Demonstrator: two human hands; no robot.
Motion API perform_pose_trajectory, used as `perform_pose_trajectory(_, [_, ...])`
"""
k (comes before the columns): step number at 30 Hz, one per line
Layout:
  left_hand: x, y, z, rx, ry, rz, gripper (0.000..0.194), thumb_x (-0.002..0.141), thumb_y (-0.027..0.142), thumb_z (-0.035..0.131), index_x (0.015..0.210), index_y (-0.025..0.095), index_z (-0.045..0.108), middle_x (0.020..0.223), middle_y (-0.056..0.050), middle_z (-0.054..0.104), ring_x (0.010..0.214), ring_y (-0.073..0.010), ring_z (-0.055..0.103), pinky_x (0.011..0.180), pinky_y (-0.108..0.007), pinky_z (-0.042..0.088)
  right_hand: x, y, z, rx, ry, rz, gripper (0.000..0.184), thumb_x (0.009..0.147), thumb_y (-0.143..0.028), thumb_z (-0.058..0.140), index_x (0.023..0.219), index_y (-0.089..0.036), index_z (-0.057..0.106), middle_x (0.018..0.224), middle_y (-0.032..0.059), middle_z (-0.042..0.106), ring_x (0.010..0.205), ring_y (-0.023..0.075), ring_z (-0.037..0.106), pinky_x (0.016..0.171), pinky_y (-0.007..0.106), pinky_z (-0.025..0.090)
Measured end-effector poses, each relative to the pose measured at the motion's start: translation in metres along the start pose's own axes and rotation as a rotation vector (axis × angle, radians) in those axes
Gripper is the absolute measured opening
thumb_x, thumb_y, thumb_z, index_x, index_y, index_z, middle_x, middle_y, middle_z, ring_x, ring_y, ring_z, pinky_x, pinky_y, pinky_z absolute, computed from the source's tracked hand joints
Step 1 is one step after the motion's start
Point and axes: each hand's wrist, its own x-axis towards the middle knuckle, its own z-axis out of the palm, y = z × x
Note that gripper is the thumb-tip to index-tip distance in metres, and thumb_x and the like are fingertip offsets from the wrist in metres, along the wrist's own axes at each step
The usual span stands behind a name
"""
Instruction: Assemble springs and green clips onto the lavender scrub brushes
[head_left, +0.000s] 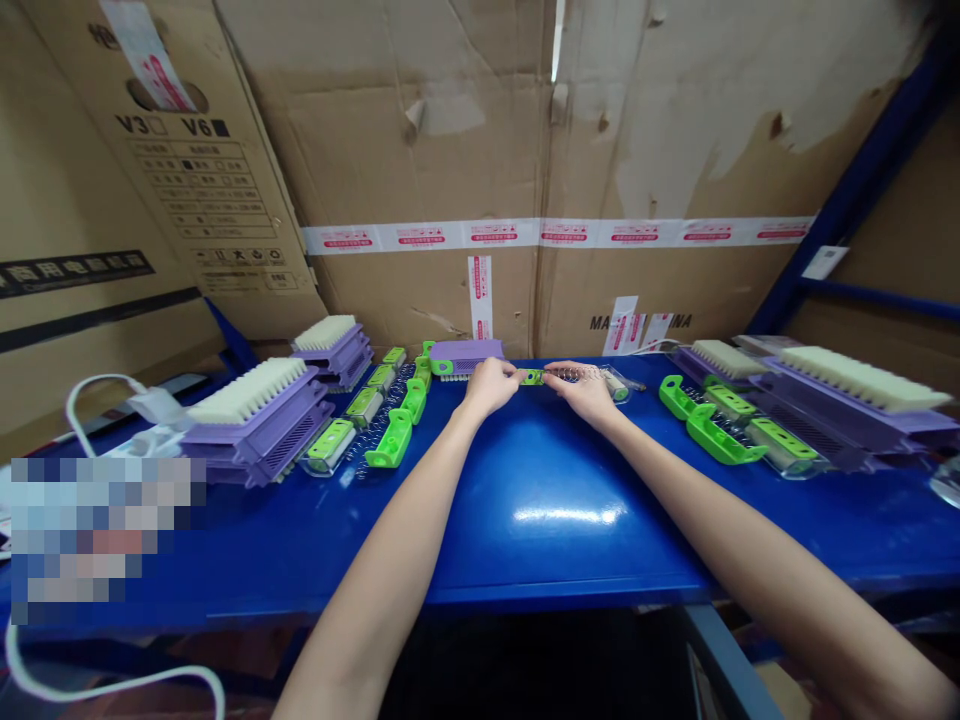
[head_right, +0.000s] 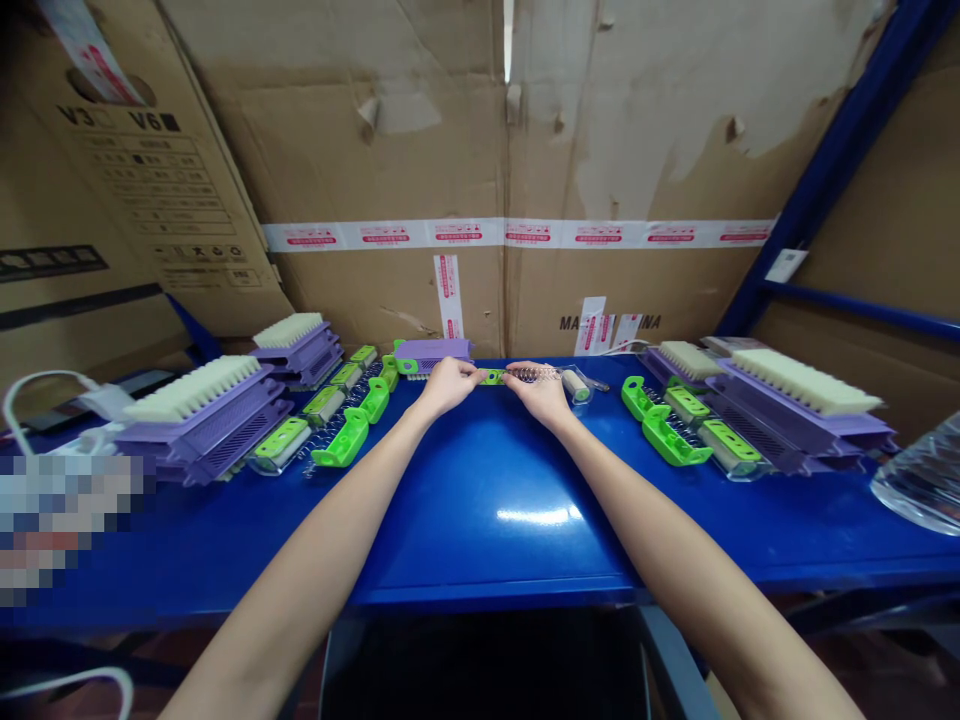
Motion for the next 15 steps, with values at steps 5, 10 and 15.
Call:
perform_pose_trajectory(5, [0.001,-0.001,0.003,-0.107,-0.018,-0.006,0.029,0.081,0.031,0.054,0.061,0.013,0.064,0.049,0.004,0.045,0.052,-0.0103,0.041,0.054,-0.023,0.028,-0.003,-0.009,0.003,0.205,-0.027,0.181,0.028,0.068,-0.032,0.072,0.090,-0.015,0.067,0.078,0.0054,0.069,0.068,0.0162,0.066,0.055,0.025,0.055])
perform_pose_trajectory(10, [-0.002,0.005,0.005,-0.269,-0.028,-0.041,0.023,0.084,0.024,0.049,0.068,0.013,0.061,0.049,0.005,0.045,0.050,-0.0089,0.040,0.055,-0.022,0.031,-0.007,-0.019,0.006,0.306,-0.038,0.260,0.021,0.071,-0.023,0.071,0.088,-0.013,0.065,0.070,0.0046,0.068,0.062,0.0140,0.066,0.054,0.022,0.055])
perform_pose_trajectory(15, [-0.009,0.016,0.005,-0.547,-0.091,-0.157,0.012,0.087,0.024,0.052,0.080,0.015,0.054,0.046,0.008,0.043,0.036,-0.0053,0.036,0.042,-0.018,0.029,-0.009,-0.022,0.010,0.318,-0.095,0.265,0.021,0.070,-0.027,0.074,0.083,-0.013,0.065,0.070,0.0045,0.069,0.056,0.0126,0.065,0.051,0.021,0.055])
